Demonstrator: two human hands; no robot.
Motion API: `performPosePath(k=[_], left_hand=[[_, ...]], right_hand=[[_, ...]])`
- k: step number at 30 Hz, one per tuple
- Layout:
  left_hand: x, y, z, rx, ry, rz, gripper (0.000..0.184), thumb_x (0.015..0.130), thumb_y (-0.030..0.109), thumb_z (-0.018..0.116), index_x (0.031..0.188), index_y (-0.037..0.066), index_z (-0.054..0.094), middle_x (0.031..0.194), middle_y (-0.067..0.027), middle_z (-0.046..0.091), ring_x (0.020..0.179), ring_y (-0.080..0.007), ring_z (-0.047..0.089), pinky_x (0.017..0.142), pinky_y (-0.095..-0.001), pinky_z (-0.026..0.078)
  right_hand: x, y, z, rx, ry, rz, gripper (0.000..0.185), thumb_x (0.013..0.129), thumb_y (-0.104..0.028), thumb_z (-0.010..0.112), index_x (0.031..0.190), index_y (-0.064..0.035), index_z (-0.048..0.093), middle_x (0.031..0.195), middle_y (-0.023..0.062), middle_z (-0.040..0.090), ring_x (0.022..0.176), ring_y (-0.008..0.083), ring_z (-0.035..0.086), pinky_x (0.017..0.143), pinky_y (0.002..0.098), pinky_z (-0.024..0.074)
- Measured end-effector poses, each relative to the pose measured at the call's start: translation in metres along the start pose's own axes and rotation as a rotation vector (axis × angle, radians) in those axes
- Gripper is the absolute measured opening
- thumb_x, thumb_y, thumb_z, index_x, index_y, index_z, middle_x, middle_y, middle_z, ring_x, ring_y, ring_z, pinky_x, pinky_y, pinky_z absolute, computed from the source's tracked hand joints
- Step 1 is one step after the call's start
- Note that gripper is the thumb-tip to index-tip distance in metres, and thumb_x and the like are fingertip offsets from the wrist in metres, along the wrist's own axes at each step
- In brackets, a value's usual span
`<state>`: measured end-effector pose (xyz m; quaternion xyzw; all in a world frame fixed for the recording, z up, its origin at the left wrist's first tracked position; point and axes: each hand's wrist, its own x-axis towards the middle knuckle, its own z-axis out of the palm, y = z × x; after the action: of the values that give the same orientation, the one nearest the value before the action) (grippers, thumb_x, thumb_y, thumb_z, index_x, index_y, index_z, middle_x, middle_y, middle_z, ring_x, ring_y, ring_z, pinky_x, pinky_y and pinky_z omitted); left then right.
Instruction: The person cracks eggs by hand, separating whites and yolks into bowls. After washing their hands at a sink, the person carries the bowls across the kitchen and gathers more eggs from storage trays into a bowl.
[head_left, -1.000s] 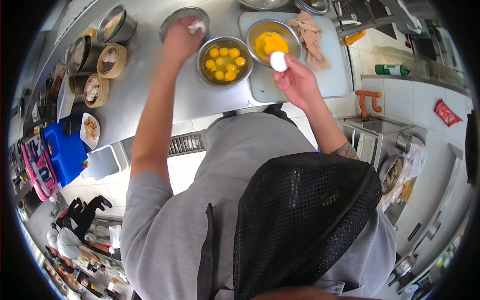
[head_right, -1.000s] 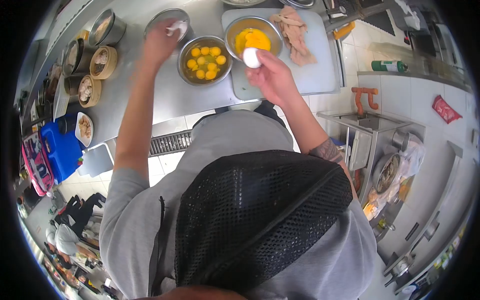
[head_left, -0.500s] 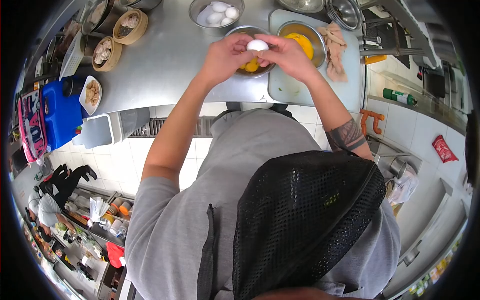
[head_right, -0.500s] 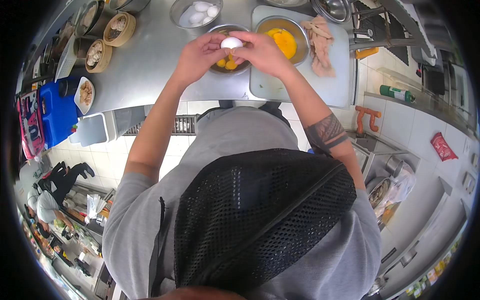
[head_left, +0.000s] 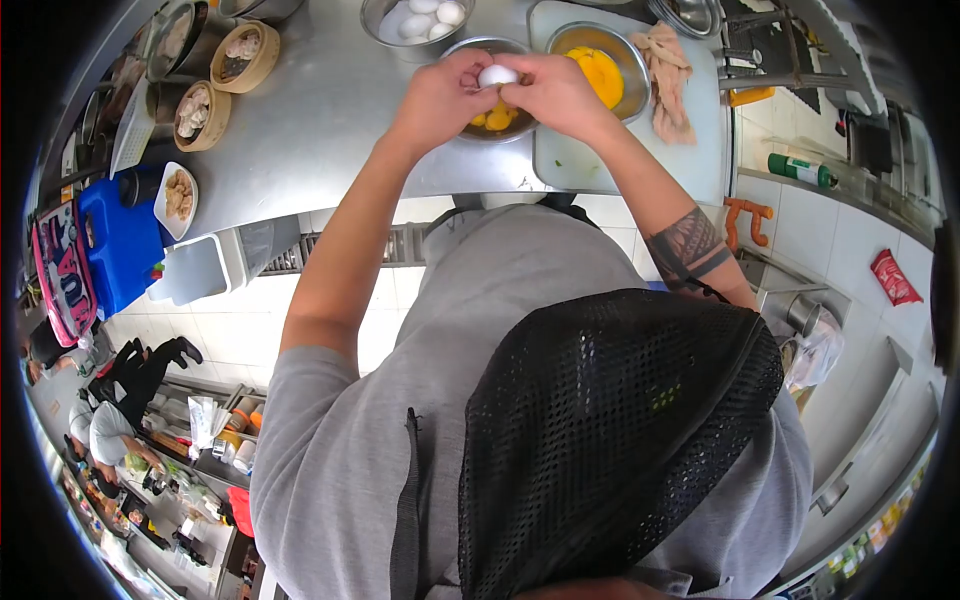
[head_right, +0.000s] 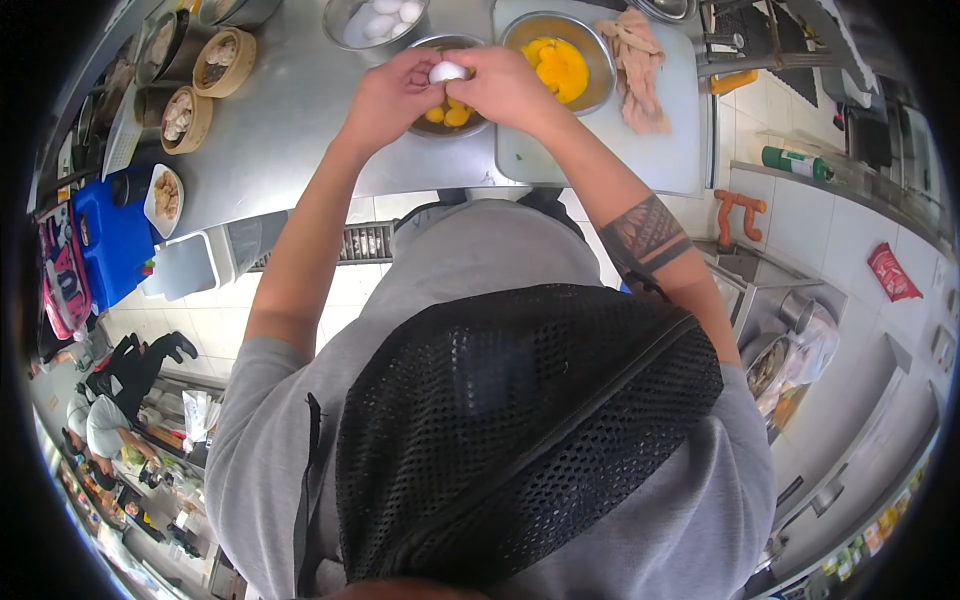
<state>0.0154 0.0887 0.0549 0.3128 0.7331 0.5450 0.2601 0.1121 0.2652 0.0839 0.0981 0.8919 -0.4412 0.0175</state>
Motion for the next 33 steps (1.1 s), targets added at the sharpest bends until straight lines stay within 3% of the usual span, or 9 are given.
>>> performPosePath(k=[3, 10, 18, 21, 24, 26, 29, 31, 33], left_hand=[[0.002, -0.006, 0.004, 0.051, 0.006, 0.022, 0.034, 0.087, 0.014, 0.078, 0.117, 0.003, 0.067, 0.098, -0.0115, 0.076, 0.089, -0.0188, 0.074, 0.081, -0.0311, 0.059], [0.002, -0.012, 0.007, 0.058, 0.021, 0.007, 0.034, 0.087, 0.016, 0.078, 0.117, 0.003, 0.067, 0.099, -0.0119, 0.076, 0.090, -0.0195, 0.074, 0.083, -0.0316, 0.060], [0.005, -0.010, 0.000, 0.022, -0.016, -0.053, 0.032, 0.091, 0.012, 0.074, 0.120, 0.001, 0.069, 0.108, -0.0086, 0.075, 0.097, -0.0144, 0.072, 0.088, -0.0281, 0.058], [0.005, -0.006, 0.002, 0.124, -0.029, -0.058, 0.032, 0.090, 0.014, 0.074, 0.119, 0.001, 0.069, 0.107, -0.0079, 0.075, 0.096, -0.0145, 0.072, 0.088, -0.0284, 0.058], [0.006, -0.011, 0.005, 0.185, -0.017, -0.053, 0.034, 0.087, 0.020, 0.077, 0.116, 0.003, 0.069, 0.103, -0.0092, 0.076, 0.092, -0.0167, 0.073, 0.084, -0.0304, 0.058], [0.007, -0.016, 0.006, 0.158, 0.007, -0.025, 0.036, 0.084, 0.025, 0.079, 0.112, 0.005, 0.070, 0.098, -0.0108, 0.077, 0.089, -0.0188, 0.074, 0.080, -0.0321, 0.058], [0.005, 0.004, 0.003, 0.262, -0.079, -0.088, 0.034, 0.095, 0.018, 0.072, 0.123, 0.000, 0.065, 0.110, -0.0103, 0.074, 0.100, -0.0188, 0.073, 0.088, -0.0308, 0.058], [0.004, 0.016, 0.004, 0.136, -0.083, -0.134, 0.028, 0.091, 0.011, 0.073, 0.116, 0.002, 0.065, 0.087, -0.0116, 0.075, 0.078, -0.0168, 0.073, 0.071, -0.0315, 0.060], [0.005, 0.025, 0.004, 0.192, -0.077, -0.160, 0.027, 0.091, 0.012, 0.073, 0.114, 0.002, 0.066, 0.085, -0.0128, 0.075, 0.075, -0.0173, 0.072, 0.068, -0.0320, 0.060]], right_hand=[[-0.001, 0.004, 0.005, -0.048, 0.053, -0.053, 0.041, 0.086, -0.024, 0.070, 0.123, -0.0071, 0.071, 0.109, 0.0214, 0.071, 0.097, 0.0383, 0.069, 0.086, 0.0419, 0.0557], [-0.001, 0.014, 0.014, -0.048, 0.116, -0.092, 0.041, 0.086, -0.025, 0.071, 0.123, -0.0078, 0.071, 0.110, 0.0213, 0.071, 0.099, 0.0388, 0.068, 0.088, 0.0430, 0.0554], [0.003, 0.021, 0.011, 0.231, 0.002, 0.073, 0.042, 0.089, -0.024, 0.070, 0.125, -0.0045, 0.071, 0.089, 0.0128, 0.077, 0.080, 0.0191, 0.074, 0.076, 0.0308, 0.0572], [0.004, 0.006, 0.002, 0.119, -0.117, 0.146, 0.041, 0.091, -0.014, 0.072, 0.129, -0.0010, 0.066, 0.101, 0.0114, 0.076, 0.091, 0.0167, 0.074, 0.080, 0.0290, 0.0572], [0.007, 0.014, 0.007, 0.130, -0.060, 0.096, 0.045, 0.088, -0.017, 0.069, 0.129, 0.0006, 0.069, 0.089, 0.0122, 0.077, 0.073, 0.0164, 0.075, 0.072, 0.0274, 0.0565], [0.009, 0.016, 0.008, 0.123, -0.085, 0.123, 0.044, 0.089, -0.013, 0.070, 0.130, 0.0012, 0.067, 0.095, 0.0123, 0.076, 0.080, 0.0161, 0.075, 0.076, 0.0273, 0.0572], [0.007, 0.011, 0.006, 0.125, -0.051, 0.069, 0.035, 0.089, -0.008, 0.071, 0.123, 0.0008, 0.067, 0.096, 0.0156, 0.075, 0.085, 0.0206, 0.074, 0.076, 0.0312, 0.0576], [0.004, 0.005, 0.004, 0.138, 0.006, -0.009, 0.028, 0.087, -0.007, 0.070, 0.114, -0.0002, 0.070, 0.092, 0.0187, 0.074, 0.083, 0.0255, 0.073, 0.072, 0.0352, 0.0574], [0.004, 0.000, 0.002, 0.112, 0.015, 0.005, 0.028, 0.083, -0.009, 0.071, 0.111, -0.0034, 0.074, 0.096, 0.0194, 0.074, 0.086, 0.0282, 0.072, 0.078, 0.0375, 0.0555]])
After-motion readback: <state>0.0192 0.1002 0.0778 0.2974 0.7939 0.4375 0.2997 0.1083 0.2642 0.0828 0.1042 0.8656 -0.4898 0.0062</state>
